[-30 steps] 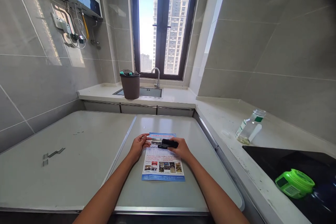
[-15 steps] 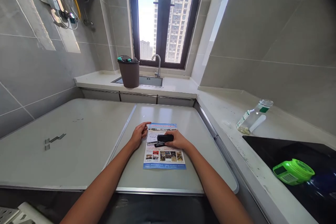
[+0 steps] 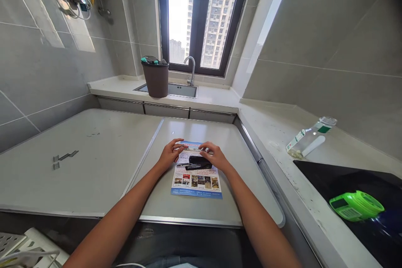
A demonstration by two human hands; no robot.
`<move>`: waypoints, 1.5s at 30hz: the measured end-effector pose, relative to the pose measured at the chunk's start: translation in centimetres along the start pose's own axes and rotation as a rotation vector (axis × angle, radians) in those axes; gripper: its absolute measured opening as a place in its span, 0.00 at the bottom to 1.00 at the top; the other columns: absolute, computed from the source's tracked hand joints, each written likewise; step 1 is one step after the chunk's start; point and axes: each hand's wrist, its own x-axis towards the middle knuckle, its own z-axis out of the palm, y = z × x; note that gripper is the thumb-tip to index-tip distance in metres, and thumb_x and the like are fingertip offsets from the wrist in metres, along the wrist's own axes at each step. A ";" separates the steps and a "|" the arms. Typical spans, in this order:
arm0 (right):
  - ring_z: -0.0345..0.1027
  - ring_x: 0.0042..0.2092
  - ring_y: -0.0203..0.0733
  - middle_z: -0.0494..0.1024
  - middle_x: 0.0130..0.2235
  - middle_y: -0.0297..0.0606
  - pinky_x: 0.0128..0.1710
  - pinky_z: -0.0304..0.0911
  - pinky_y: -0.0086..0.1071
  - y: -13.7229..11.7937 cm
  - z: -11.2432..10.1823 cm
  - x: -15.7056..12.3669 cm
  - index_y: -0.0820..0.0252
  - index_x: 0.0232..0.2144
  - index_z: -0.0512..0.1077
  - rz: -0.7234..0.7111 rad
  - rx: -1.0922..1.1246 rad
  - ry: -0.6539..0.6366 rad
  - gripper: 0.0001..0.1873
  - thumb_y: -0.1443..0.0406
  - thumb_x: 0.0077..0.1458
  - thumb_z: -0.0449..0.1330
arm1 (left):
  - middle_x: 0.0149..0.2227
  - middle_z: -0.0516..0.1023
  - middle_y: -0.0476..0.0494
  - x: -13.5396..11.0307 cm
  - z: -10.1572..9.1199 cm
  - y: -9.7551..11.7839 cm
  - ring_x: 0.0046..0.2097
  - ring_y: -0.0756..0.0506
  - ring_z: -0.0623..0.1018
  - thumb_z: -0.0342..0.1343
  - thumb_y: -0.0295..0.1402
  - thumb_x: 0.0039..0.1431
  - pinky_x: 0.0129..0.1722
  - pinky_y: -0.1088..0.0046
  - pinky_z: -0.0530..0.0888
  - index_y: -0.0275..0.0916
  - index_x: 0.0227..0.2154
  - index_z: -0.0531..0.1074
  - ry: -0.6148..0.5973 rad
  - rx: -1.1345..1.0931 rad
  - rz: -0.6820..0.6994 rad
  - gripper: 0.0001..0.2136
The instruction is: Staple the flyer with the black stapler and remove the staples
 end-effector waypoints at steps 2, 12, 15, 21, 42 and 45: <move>0.74 0.46 0.46 0.83 0.42 0.39 0.49 0.69 0.39 -1.0 0.5 0.5 0.54 0.43 0.81 -0.065 -0.065 0.167 0.09 0.59 0.65 0.64 | 0.52 0.85 0.34 -0.3 0.3 0.2 0.19 0.56 0.66 0.68 0.49 0.60 0.20 0.76 0.65 0.41 0.56 0.68 0.001 0.066 0.029 0.28; 0.76 0.32 0.40 0.85 0.32 0.34 0.38 0.70 0.34 -4.1 4.4 4.7 0.54 0.35 0.84 0.112 -0.017 0.094 0.08 0.57 0.57 0.71 | 0.45 0.87 0.42 -0.9 0.7 0.6 0.20 0.53 0.71 0.65 0.47 0.63 0.25 0.75 0.69 0.44 0.50 0.68 0.087 0.293 0.124 0.20; 0.78 0.33 0.41 0.85 0.31 0.34 0.38 0.71 0.33 -3.6 5.2 5.3 0.55 0.32 0.84 0.125 -0.024 0.096 0.06 0.60 0.56 0.72 | 0.42 0.88 0.46 -1.0 0.6 0.5 0.20 0.51 0.73 0.66 0.45 0.61 0.28 0.74 0.71 0.45 0.49 0.70 0.106 0.325 0.117 0.19; 0.78 0.34 0.40 0.86 0.33 0.34 0.39 0.71 0.31 -2.1 4.0 5.8 0.55 0.34 0.84 0.165 -0.189 0.114 0.06 0.60 0.59 0.69 | 0.55 0.84 0.43 -0.9 0.9 0.8 0.24 0.51 0.75 0.69 0.40 0.58 0.35 0.71 0.73 0.47 0.53 0.68 0.144 0.329 0.149 0.23; 0.72 0.55 0.52 0.82 0.46 0.54 0.50 0.65 0.36 10.7 -4.3 3.6 0.64 0.49 0.80 0.499 -0.903 0.160 0.19 0.73 0.67 0.50 | 0.36 0.75 0.46 0.8 -1.3 -1.7 0.33 0.45 0.74 0.53 0.37 0.69 0.37 0.69 0.67 0.42 0.36 0.68 0.315 0.805 0.113 0.06; 0.74 0.54 0.54 0.83 0.45 0.57 0.50 0.66 0.38 10.4 -3.9 2.4 0.66 0.49 0.80 0.546 -0.888 0.166 0.21 0.74 0.65 0.50 | 0.39 0.76 0.43 0.8 -2.2 -2.1 0.35 0.44 0.76 0.54 0.36 0.68 0.38 0.68 0.68 0.41 0.37 0.68 0.326 0.846 0.043 0.05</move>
